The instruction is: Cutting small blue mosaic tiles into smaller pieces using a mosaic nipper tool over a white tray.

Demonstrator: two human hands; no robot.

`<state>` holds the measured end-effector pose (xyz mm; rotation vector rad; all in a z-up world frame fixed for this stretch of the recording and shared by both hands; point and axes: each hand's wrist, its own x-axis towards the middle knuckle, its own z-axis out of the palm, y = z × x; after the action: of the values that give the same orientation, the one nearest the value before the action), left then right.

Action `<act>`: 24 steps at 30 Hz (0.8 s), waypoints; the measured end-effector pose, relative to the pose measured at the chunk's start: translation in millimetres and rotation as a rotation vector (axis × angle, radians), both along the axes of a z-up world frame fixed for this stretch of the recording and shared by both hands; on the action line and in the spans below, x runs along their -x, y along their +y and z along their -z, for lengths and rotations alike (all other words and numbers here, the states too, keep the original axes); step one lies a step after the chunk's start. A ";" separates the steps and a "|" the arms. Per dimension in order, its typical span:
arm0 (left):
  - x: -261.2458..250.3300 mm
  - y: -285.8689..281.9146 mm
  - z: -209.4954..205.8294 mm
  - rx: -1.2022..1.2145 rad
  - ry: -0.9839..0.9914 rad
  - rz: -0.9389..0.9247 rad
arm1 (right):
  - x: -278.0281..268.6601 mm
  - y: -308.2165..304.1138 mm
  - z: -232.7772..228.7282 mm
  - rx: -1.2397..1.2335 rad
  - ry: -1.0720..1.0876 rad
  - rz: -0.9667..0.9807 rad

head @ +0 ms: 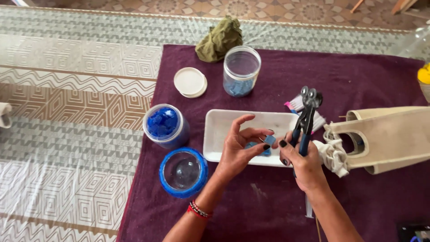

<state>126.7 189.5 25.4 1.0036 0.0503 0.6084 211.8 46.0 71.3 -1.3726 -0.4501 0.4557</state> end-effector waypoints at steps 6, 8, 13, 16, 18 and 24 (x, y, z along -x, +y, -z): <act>4.0 -6.1 -9.1 -0.043 -0.016 0.133 | -17.6 -8.3 48.7 0.036 0.067 0.073; 3.6 -5.5 -7.5 -0.064 -0.018 0.113 | -9.5 -4.4 38.4 0.052 0.058 0.091; -3.7 -7.7 -0.9 -0.123 -0.031 -0.011 | -2.9 -0.1 16.1 0.056 0.030 0.152; -3.6 -6.3 2.8 -0.239 0.001 -0.100 | -1.9 -0.6 15.1 0.096 -0.014 0.161; -0.6 -4.8 -0.3 -0.441 0.038 -0.116 | 1.5 0.7 10.0 0.111 -0.027 0.164; 0.9 -3.8 -3.4 -0.421 0.048 -0.155 | -9.4 -7.4 22.0 0.098 0.021 0.111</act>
<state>125.8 185.7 28.8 1.4323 0.0435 0.7544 221.2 38.6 49.3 -1.4784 -0.3361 0.4045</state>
